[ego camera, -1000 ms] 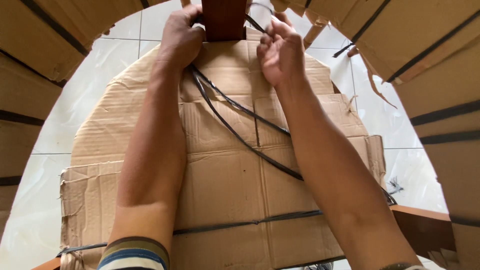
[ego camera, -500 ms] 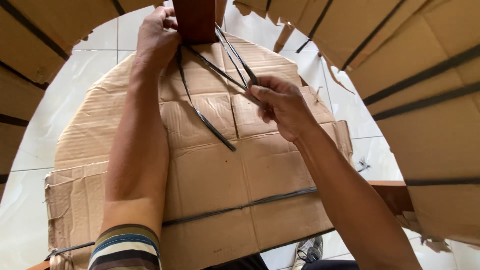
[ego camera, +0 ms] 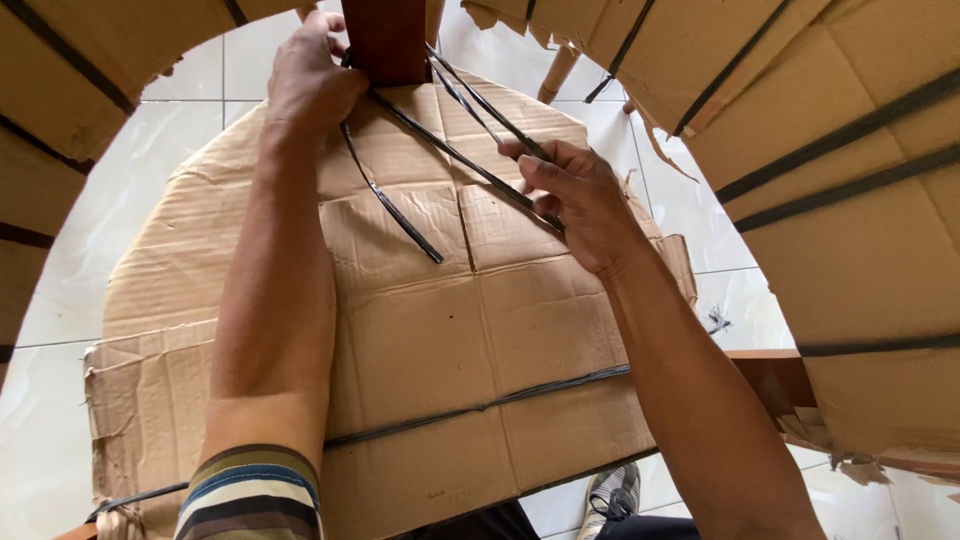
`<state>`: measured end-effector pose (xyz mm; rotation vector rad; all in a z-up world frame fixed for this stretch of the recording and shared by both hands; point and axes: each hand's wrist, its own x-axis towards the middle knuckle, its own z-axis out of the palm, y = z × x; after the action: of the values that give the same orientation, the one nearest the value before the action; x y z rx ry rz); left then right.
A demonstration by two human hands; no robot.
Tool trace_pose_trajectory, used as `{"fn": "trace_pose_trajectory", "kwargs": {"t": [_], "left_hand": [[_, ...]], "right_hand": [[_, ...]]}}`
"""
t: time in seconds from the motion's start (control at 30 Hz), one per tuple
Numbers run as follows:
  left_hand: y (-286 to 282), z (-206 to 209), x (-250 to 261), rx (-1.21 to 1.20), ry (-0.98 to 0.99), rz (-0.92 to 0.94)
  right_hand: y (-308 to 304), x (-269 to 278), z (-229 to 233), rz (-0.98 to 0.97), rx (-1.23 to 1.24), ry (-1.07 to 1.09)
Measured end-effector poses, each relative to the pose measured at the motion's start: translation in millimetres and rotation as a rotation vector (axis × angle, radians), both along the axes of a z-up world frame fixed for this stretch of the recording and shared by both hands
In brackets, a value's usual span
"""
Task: Wrapping wooden chairs with cardboard and securing them with plastic twine
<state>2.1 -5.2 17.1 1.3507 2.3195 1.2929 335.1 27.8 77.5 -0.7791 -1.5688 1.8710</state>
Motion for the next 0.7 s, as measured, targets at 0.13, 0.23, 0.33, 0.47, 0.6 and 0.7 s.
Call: {"fn": "trace_pose_trajectory", "kwargs": {"t": [0.13,0.23,0.33,0.47,0.6,0.7], "left_hand": [[1,-3,-4,-0.018,-0.065,0.003],[3,-8,-6,0.015,-0.117,0.003],[-2,-3,-4,0.001,-0.121,0.047],[-5,8,4,-0.023,-0.112,0.079],[-8,16,9,-0.060,-0.114,0.088],[-5,5,6,-0.118,-0.147,0.126]], "right_hand": [[-17,1,5,-0.007,0.115,-0.366],[-28,5,17,-0.064,0.237,-0.586],[-35,16,25,-0.003,0.334,-0.563],[-38,33,17,0.003,0.524,-0.830],[-44,31,35,-0.088,0.584,-1.009],[-53,52,26,0.085,0.746,-0.574]]}}
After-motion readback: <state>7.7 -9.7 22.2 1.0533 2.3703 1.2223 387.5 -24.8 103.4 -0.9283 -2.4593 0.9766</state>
